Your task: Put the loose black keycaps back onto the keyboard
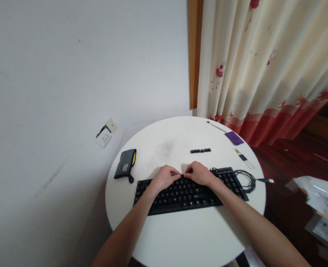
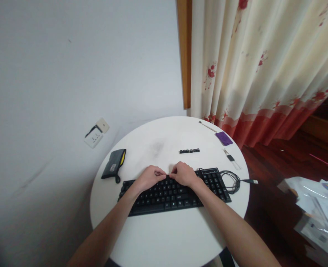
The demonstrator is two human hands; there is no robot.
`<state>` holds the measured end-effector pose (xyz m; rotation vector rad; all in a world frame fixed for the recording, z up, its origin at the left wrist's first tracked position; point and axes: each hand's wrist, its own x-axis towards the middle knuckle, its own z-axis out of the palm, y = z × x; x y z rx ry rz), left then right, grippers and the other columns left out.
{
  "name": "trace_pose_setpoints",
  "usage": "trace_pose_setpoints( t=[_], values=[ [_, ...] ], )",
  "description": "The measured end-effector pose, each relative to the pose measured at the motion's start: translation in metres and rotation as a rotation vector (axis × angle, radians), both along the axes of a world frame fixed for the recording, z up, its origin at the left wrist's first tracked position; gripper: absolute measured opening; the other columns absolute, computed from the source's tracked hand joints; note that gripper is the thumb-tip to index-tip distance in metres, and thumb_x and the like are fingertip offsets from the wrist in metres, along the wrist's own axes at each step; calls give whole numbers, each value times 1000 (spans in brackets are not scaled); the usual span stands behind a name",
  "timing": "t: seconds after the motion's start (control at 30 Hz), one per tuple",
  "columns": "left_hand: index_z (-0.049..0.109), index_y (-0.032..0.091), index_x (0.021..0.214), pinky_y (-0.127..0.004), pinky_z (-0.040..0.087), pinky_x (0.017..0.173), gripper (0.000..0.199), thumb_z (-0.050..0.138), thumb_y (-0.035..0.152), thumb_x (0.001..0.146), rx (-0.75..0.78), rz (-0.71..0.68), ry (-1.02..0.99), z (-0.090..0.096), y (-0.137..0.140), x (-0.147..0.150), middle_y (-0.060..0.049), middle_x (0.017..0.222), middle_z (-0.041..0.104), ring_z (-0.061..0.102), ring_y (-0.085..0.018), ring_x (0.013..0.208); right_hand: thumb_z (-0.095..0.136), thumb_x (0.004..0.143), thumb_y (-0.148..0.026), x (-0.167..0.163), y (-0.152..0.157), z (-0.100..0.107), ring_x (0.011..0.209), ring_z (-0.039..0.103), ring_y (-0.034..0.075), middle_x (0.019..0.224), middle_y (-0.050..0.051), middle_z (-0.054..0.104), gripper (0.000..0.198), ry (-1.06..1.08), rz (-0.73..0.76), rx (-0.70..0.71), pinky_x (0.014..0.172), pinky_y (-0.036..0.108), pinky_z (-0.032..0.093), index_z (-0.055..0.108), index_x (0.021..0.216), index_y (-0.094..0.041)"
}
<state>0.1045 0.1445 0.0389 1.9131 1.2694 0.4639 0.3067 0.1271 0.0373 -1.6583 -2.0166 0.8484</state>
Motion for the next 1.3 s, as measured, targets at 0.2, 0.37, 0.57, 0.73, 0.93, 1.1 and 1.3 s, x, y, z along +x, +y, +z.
trace_pose_setpoints(
  t=[0.2, 0.37, 0.57, 0.73, 0.93, 1.1, 1.3],
  values=[
    [77, 15, 82, -30, 51, 71, 23, 64, 34, 76, -18, 2, 3, -3, 2, 0, -7, 79, 76, 68, -21, 76, 69, 77, -36, 0, 0, -1, 79, 66, 19, 84, 6, 73, 15, -18, -10, -12, 69, 27, 45, 75, 81, -22],
    [76, 15, 84, -28, 50, 74, 25, 63, 35, 78, -30, -19, -19, 5, 0, 0, -6, 83, 76, 68, -21, 79, 67, 78, -35, 4, 1, -4, 77, 65, 18, 83, 5, 74, 17, 39, 35, 2, 69, 26, 44, 75, 82, -20],
    [73, 15, 70, -28, 45, 67, 38, 50, 41, 87, 101, -36, 85, 12, -1, -1, -3, 71, 73, 64, -20, 71, 54, 86, -28, 9, 4, -1, 68, 61, 16, 70, 5, 71, 27, 74, 61, 82, 64, 26, 39, 73, 72, -16],
    [75, 17, 83, -28, 48, 74, 30, 58, 42, 82, 37, -36, -6, 6, -2, 0, -5, 83, 76, 67, -21, 78, 60, 84, -38, 7, 3, -1, 68, 61, 17, 72, 6, 71, 26, 70, 48, 57, 63, 26, 39, 72, 71, -18],
    [75, 17, 83, -29, 50, 72, 26, 63, 40, 79, 10, 10, 0, -2, -1, 0, -6, 82, 76, 68, -21, 77, 67, 79, -40, 4, 0, -4, 75, 63, 18, 80, 5, 72, 20, -16, -5, 39, 65, 26, 39, 71, 75, -21],
    [75, 18, 84, -29, 50, 75, 28, 60, 41, 82, 48, -12, 4, 2, -2, 2, -6, 85, 76, 68, -21, 79, 60, 85, -41, 5, 1, -2, 72, 62, 18, 77, 6, 71, 26, -36, 23, 70, 64, 26, 37, 70, 75, -19],
    [74, 18, 93, -29, 51, 80, 30, 57, 40, 86, 121, 31, 14, 12, 8, 8, -7, 91, 76, 69, -21, 84, 53, 90, -40, 14, 0, 11, 76, 63, 20, 79, 8, 70, 30, -154, -111, 98, 63, 27, 35, 69, 76, -20]
  ],
)
